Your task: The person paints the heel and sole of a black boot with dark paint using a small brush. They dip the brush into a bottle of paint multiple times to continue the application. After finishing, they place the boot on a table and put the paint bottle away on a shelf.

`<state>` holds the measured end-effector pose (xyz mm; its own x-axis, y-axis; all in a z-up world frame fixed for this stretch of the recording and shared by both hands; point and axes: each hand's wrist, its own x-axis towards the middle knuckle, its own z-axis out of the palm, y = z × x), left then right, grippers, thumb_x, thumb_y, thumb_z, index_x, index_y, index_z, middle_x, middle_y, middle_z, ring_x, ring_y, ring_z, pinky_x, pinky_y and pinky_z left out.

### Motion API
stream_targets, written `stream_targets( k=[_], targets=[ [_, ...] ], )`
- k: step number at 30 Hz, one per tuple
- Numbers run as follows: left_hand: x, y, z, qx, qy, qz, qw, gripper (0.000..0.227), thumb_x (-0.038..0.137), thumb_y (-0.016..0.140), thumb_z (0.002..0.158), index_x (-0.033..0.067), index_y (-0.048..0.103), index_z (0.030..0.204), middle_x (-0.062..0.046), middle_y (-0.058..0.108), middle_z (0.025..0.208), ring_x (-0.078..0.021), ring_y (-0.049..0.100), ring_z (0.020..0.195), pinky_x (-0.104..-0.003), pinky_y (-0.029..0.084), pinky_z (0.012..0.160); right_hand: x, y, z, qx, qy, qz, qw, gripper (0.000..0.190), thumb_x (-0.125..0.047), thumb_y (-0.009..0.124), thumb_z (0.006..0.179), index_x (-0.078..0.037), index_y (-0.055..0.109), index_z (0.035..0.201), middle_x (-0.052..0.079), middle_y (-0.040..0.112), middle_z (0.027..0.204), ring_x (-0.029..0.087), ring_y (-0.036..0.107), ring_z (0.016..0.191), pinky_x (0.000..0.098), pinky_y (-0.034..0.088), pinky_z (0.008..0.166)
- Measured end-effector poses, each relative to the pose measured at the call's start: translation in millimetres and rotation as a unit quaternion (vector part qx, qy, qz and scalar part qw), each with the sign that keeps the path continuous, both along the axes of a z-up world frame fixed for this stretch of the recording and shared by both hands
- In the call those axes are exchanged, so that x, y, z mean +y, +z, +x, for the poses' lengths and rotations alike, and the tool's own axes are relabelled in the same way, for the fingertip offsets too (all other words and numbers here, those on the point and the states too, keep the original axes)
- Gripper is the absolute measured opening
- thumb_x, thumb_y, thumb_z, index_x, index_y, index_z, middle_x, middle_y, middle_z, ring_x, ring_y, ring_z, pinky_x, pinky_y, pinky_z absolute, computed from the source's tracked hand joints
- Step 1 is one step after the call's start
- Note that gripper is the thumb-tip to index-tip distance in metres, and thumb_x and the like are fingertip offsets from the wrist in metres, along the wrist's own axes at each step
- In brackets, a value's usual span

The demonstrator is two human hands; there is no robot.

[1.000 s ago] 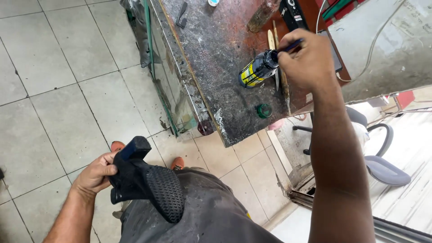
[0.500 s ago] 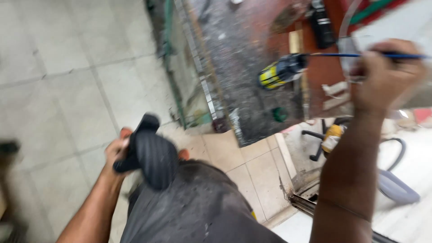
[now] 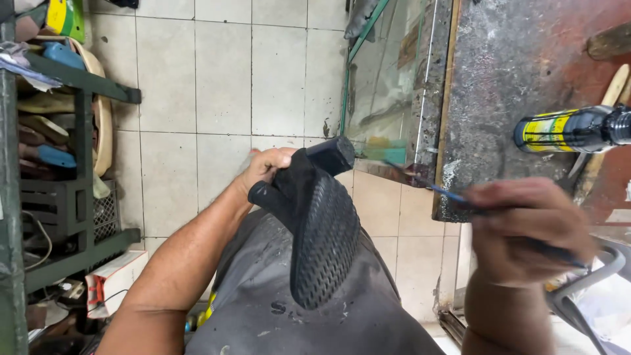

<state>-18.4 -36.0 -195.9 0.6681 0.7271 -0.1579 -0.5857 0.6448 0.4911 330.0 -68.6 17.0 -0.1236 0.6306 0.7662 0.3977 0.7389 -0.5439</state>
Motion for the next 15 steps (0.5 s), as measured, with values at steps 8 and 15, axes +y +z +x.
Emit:
stream_targets(
  k=[8, 15],
  targets=[
    [24, 30, -28, 0.034, -0.051, 0.007, 0.998, 0.034, 0.025, 0.070, 0.079, -0.0044, 0.063, 0.095, -0.012, 0.069, 0.083, -0.0213, 0.068, 0.071, -0.033, 0.053, 0.061, 19, 20, -86, -0.051, 0.120, -0.056, 0.990, 0.013, 0.011, 0.066, 0.074, 0.000, 0.058, 0.072, 0.026, 0.066, 0.079, 0.026, 0.072, 0.064, 0.0346, 0.066, 0.060],
    [41, 46, -49, 0.057, -0.066, 0.011, 0.996, 0.032, 0.017, 0.060, 0.078, -0.0088, 0.065, 0.097, -0.015, 0.070, 0.080, -0.0219, 0.068, 0.063, -0.031, 0.054, 0.049, 24, 23, -116, -0.089, 0.098, -0.062, 0.989, 0.018, 0.017, 0.062, 0.072, 0.000, 0.058, 0.068, 0.019, 0.063, 0.069, 0.025, 0.069, 0.063, 0.0332, 0.063, 0.058]
  ],
)
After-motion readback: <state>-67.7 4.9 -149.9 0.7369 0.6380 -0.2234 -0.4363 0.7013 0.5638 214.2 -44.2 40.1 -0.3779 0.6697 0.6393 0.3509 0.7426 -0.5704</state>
